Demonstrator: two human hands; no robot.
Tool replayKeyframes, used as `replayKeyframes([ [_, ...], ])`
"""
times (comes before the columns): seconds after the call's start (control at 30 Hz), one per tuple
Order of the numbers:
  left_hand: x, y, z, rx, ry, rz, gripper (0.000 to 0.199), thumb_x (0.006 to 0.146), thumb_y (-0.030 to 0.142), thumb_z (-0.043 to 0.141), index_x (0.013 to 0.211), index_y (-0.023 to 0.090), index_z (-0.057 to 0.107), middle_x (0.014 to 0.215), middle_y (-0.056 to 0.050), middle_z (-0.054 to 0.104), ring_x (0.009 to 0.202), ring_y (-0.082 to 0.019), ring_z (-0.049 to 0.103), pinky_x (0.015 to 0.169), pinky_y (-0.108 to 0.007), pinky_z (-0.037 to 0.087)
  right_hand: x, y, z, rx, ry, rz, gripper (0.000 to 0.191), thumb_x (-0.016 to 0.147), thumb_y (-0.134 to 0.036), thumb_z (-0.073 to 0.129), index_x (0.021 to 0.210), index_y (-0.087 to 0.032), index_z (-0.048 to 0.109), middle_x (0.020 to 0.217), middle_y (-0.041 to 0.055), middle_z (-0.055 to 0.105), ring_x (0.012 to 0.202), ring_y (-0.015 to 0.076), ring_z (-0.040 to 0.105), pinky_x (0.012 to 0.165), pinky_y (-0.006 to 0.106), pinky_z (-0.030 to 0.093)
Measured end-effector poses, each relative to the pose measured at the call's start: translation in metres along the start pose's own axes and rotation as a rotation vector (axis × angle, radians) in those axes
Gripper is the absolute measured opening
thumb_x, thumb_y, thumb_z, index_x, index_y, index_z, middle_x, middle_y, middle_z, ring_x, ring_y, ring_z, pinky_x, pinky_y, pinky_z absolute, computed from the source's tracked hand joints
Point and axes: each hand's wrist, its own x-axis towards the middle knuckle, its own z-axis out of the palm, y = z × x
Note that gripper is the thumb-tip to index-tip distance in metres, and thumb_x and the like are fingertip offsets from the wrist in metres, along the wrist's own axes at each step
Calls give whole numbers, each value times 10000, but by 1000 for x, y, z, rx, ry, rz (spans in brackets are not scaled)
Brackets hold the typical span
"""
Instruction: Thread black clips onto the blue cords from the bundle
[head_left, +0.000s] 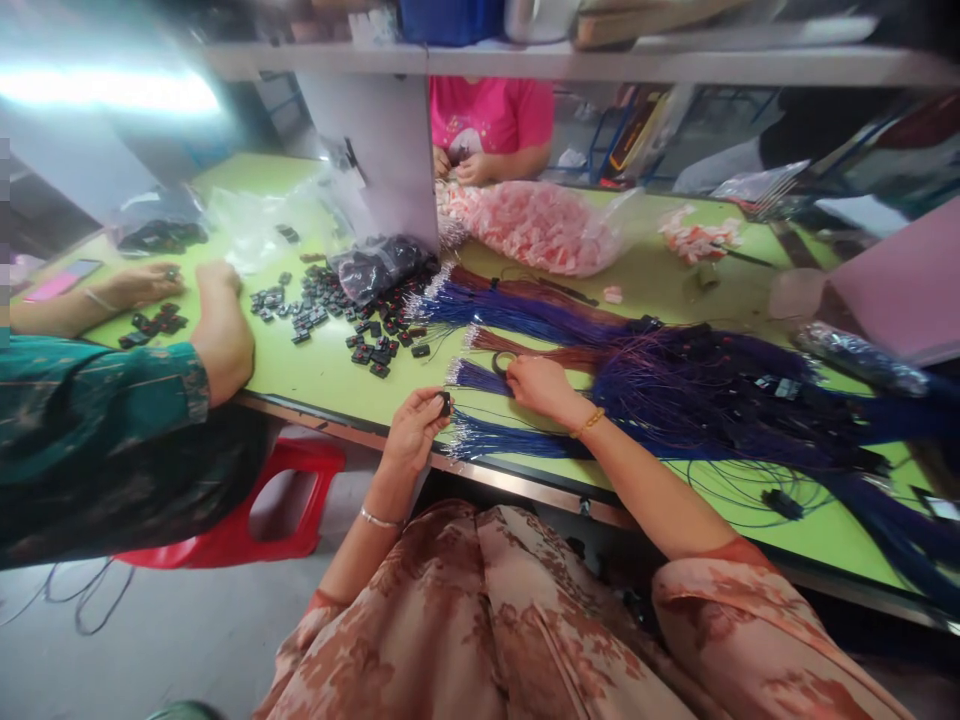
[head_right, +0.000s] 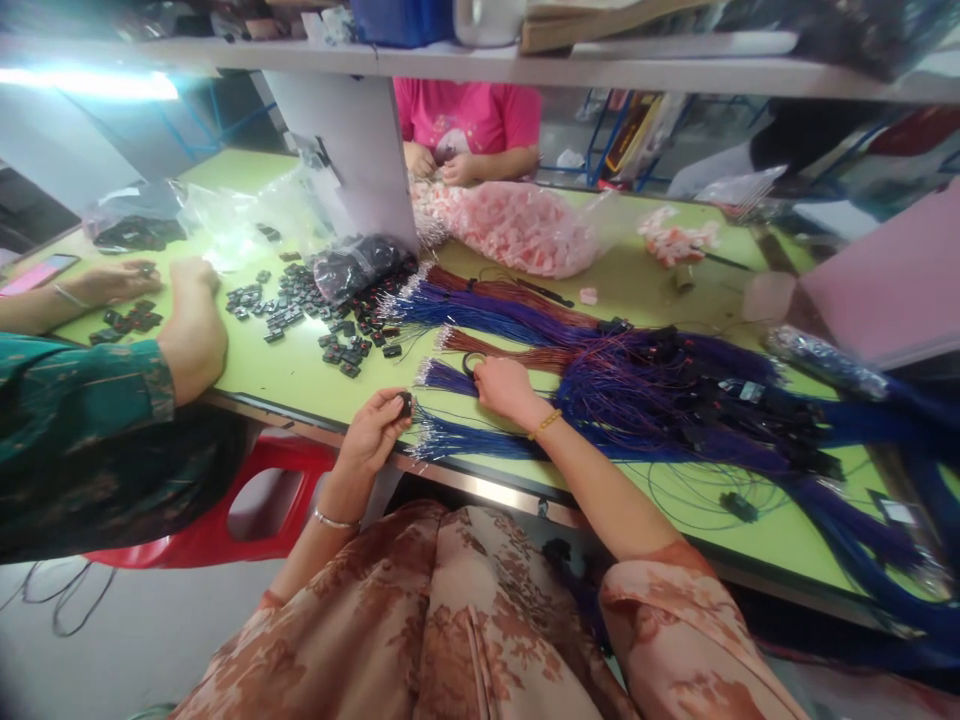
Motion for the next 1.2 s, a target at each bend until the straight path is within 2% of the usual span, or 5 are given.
replayKeyframes([
  [0.27,0,-1,2,-23,10,-11,298,639,210,780,881,140,621,784,-24,675,675,-89,624,584,-180,485,-1,8,3,116,129,-52,195,888,-221,425,924,-138,598,874,120,659,756,190,567,659,268,337],
  [0.43,0,-4,9,-69,-36,6,285,658,215,774,881,137,614,784,-22,671,723,-96,639,660,-191,507,4,-16,-1,526,309,-200,122,843,-201,463,790,-166,567,729,30,615,634,130,496,615,240,327],
  [0.57,0,-8,14,-110,-45,2,269,675,196,759,892,140,610,807,-30,679,747,-110,648,706,-223,518,0,-39,-8,697,334,-280,105,824,-189,481,758,-171,561,680,-2,575,602,109,465,583,227,315],
  [0.83,-1,-12,21,-148,-76,-30,260,693,173,733,915,144,603,830,-26,671,768,-120,649,772,-271,523,-20,-46,-2,715,305,-200,82,797,-220,536,737,-170,560,669,-8,561,584,103,452,569,224,300],
  [1.2,-4,-12,21,-117,-110,-32,296,688,202,741,938,154,589,871,-41,685,800,-130,652,801,-298,524,-22,-49,0,594,260,-174,179,820,-244,507,653,-178,510,614,-5,536,561,109,409,555,241,235],
])
